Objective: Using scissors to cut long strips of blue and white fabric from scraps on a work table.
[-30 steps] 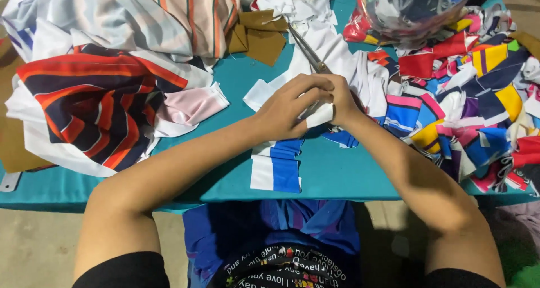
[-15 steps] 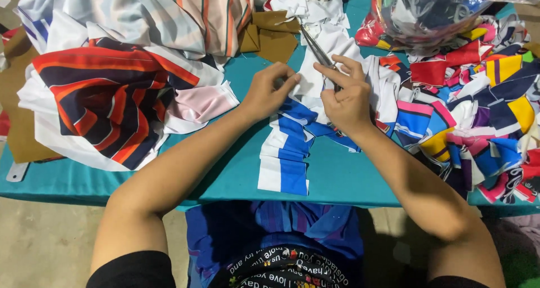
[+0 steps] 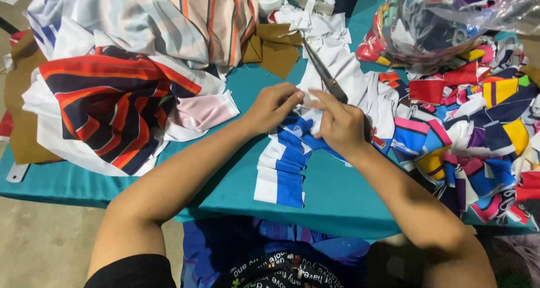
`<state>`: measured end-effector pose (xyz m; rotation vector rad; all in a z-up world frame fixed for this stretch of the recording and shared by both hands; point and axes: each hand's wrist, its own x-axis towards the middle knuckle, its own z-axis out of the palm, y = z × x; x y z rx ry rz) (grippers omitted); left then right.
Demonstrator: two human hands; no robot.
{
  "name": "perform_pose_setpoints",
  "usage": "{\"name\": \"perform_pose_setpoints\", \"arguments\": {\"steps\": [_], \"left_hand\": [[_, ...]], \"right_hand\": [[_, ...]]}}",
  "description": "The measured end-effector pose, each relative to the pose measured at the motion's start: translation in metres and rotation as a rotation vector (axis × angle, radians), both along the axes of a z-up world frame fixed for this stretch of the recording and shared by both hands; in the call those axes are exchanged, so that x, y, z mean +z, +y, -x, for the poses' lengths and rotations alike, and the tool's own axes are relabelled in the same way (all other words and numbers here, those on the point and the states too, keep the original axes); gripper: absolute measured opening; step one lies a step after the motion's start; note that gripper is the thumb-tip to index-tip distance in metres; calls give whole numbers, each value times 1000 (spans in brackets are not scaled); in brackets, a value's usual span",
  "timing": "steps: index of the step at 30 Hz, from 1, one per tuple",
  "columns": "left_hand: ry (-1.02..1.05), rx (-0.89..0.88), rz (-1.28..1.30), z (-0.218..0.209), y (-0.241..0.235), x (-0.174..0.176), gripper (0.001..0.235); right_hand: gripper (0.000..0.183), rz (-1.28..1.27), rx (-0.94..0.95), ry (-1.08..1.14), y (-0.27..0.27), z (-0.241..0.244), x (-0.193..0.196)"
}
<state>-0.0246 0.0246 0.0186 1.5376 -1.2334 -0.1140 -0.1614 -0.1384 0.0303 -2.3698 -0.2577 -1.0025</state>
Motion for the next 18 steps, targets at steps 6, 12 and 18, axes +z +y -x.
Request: {"name": "perform_pose_setpoints", "arguments": {"steps": [6,12,18], "left_hand": [[55,-46,13,2,2,11,43],[132,-253,38,16,3,28,35],[122,-216,-53,35,5,14,58]], "right_hand": [[33,226,-5,-102,5,-9,-10],[23,589,108,-68,36,-4,23],[38,645,111,310,46,3,13]]}}
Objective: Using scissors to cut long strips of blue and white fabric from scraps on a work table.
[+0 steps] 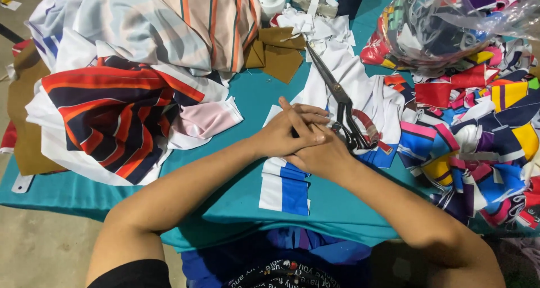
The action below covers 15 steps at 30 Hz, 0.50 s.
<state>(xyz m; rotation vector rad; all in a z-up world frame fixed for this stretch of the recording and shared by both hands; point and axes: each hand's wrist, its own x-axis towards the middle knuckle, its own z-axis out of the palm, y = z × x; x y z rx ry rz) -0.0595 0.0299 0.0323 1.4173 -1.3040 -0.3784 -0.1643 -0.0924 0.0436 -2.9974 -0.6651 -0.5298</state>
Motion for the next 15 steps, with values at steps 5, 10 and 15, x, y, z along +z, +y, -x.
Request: {"name": "perform_pose_setpoints", "arguments": {"steps": [5,10,15], "left_hand": [[-35,16,-7,-2,-2,-3,50],[-151,78,-11,-2,-8,-18,38],[-389,132,-94,5,-11,-20,33]], "right_hand": [[46,44,-42,84,-13,-6,-35],[52,12,-31,122,-25,0,-58],[50,-139,8,277,-25,10,-51]]}}
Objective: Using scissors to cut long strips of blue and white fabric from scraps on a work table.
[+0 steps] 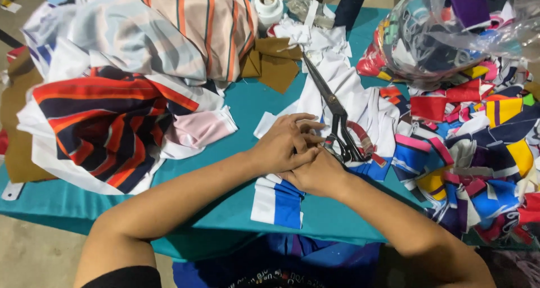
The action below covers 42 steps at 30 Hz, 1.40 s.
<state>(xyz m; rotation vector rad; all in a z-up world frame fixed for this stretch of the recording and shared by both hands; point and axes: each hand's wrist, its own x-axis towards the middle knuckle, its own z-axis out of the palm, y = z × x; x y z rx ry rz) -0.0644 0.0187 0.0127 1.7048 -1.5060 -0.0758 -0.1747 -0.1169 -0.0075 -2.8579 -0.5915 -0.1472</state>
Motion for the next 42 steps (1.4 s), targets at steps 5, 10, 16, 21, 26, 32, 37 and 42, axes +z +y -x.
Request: {"name": "perform_pose_setpoints", "arguments": {"steps": [5,10,16,21,26,32,37,42], "left_hand": [[43,-129,120,-5,-2,16,33],[209,-196,208,-15,-8,12,37],[265,-155,180,-15,-3,14,43],[236,-163,267,-17,-9,7,54],[187,-136,143,-12,1,14,46],[-61,21,-22,-13,-1,-5,45],[-127,80,-48,-15,0,-8,43],[-33,-138,249,-40,-14,-11,47]], "right_hand": [[53,-16,17,-7,13,-5,21],[57,-63,-26,-12,13,1,22],[85,-84,-154,-65,23,-17,22],[86,-64,-167,-159,19,-19,21],[75,26,-202,-128,19,-11,4],[77,-27,-240,-110,14,-19,-9],[61,-36,-88,-125,22,-11,10],[35,-92,-11,-249,4,-34,-32]]}}
